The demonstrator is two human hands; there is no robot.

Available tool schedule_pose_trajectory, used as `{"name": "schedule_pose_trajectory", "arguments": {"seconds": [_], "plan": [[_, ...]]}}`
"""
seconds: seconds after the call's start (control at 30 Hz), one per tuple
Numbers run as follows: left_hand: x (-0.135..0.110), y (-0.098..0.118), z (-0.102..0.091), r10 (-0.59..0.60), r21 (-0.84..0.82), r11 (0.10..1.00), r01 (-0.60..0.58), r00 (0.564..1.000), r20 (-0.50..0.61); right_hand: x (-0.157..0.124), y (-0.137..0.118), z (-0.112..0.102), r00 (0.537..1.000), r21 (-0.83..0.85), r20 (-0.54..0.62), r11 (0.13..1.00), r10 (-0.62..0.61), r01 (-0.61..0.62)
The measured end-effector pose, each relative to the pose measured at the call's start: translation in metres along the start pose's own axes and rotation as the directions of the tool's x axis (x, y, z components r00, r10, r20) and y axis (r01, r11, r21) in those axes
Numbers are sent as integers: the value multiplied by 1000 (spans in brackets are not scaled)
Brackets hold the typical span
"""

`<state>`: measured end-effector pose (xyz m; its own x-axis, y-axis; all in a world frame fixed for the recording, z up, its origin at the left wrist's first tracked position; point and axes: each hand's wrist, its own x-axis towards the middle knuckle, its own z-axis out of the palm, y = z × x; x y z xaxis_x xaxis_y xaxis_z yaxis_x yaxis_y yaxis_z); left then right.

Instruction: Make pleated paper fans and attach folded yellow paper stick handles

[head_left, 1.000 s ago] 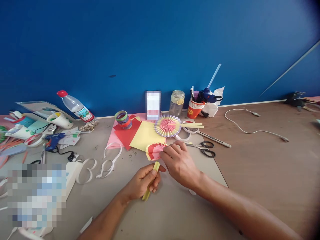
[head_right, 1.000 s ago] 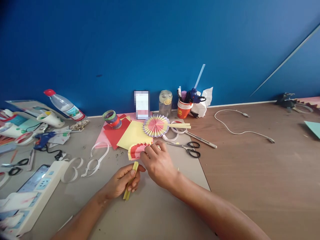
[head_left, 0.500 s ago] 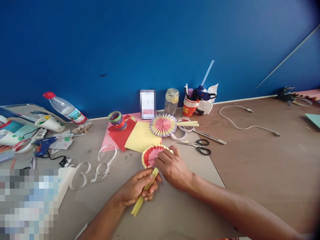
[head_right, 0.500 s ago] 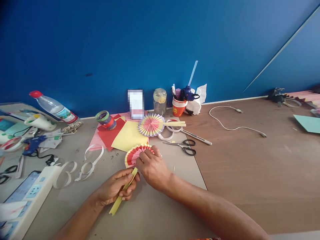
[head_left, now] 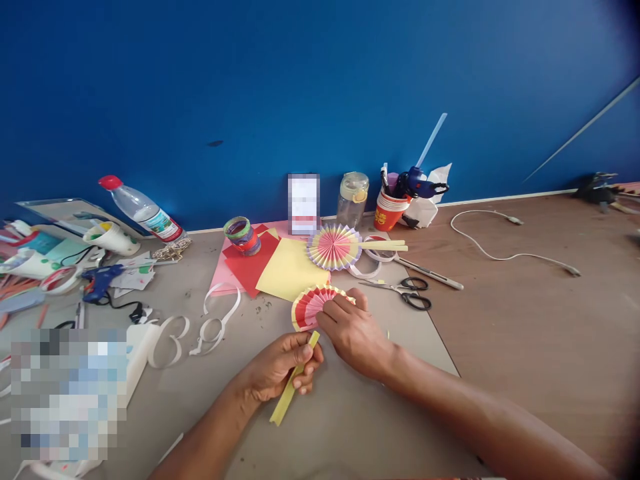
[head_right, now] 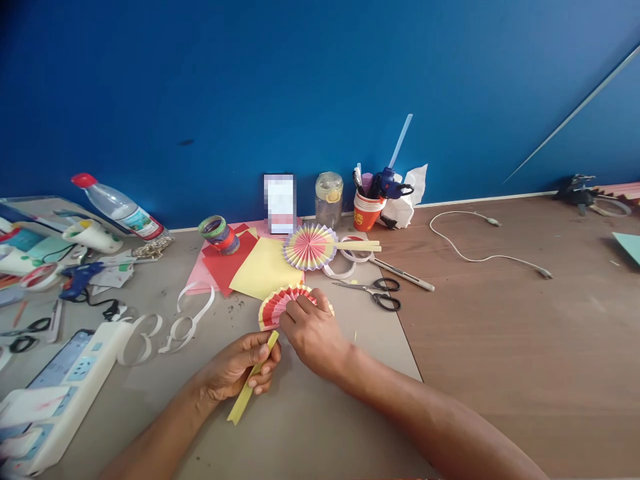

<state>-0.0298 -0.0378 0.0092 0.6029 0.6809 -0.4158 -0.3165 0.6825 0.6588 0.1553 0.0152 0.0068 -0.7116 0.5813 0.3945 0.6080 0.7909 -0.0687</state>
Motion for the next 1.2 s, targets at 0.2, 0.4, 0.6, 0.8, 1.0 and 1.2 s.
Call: {"name": "schedule_pose_trajectory", "arguments": {"seconds": [0.2,0.4,0.6,0.8,1.0,1.2], "plan": [[1,-1,-1,-54,16,998,53,998,23,0,-1,-1,1000,-19,-20,1000,-13,12],[-4,1,3,-46,22,999,46,999,5,-1,1,1,1000,20,-22,1000,-12,12],[-23,11,6,11,397,918,-23,999,33,0,3,-1,1000,21,-22,1000,-7,7],[-36,25,-4,196,394,898,-197,980,41,0,-1,4,999,41,-17,998,-37,38],[-29,29,2,231,520,842,-142,967,-110,0,-7,10,999,77,37,996,-38,35],[-22,29,3,298,721,692,-43,926,-231,2,3,5,990,175,133,984,-44,20]]}}
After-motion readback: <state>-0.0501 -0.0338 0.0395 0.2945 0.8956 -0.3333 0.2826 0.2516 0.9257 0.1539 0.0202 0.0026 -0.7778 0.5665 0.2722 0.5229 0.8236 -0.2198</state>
